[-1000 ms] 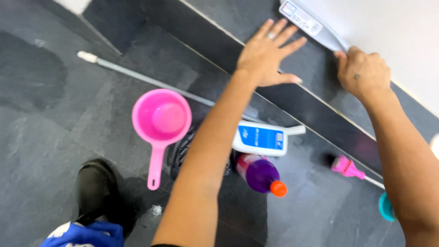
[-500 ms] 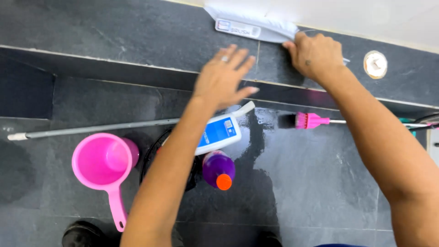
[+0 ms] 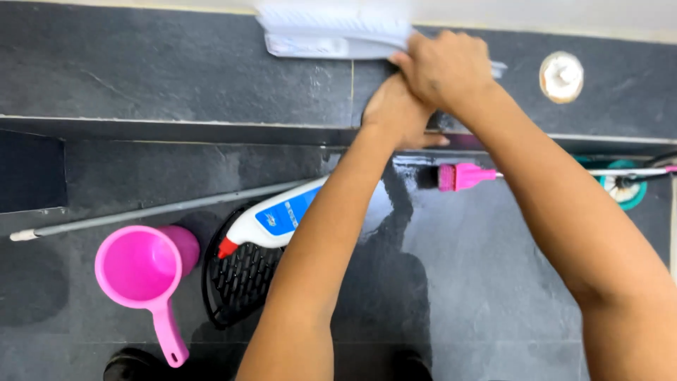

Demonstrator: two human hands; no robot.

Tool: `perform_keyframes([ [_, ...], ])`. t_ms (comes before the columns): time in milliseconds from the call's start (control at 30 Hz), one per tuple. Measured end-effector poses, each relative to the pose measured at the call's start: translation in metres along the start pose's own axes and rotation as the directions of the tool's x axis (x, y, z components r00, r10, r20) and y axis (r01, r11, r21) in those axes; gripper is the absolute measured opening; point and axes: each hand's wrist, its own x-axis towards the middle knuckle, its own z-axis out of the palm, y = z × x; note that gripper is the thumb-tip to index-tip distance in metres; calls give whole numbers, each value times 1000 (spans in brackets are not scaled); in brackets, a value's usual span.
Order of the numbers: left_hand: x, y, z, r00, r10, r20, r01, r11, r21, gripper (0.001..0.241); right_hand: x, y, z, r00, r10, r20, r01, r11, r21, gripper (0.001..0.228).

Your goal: Scrubbing floor tiles, a floor mat, walls, and the sink area in a bathroom using a brush and detergent.

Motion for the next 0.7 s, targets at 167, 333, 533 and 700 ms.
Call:
perform_keyframes([
  [167,-2,-6,-6,989,107,-101,-103,994,44,92,-42,84,-3,996,61,63,-57,996,-67,49],
  [333,5,2,2,953,161,-256,-159,987,30,107,-98,166,-6,970,210,124,-183,963,-196,54],
  [533,11,1,28,960,170,-223,-174,985,2,94,-89,158,-2,972,193,136,-166,968,-191,56],
  [700,11,-2,34,880,296,-371,-294,954,64,86,-35,84,-6,992,83,89,-82,996,-24,52],
])
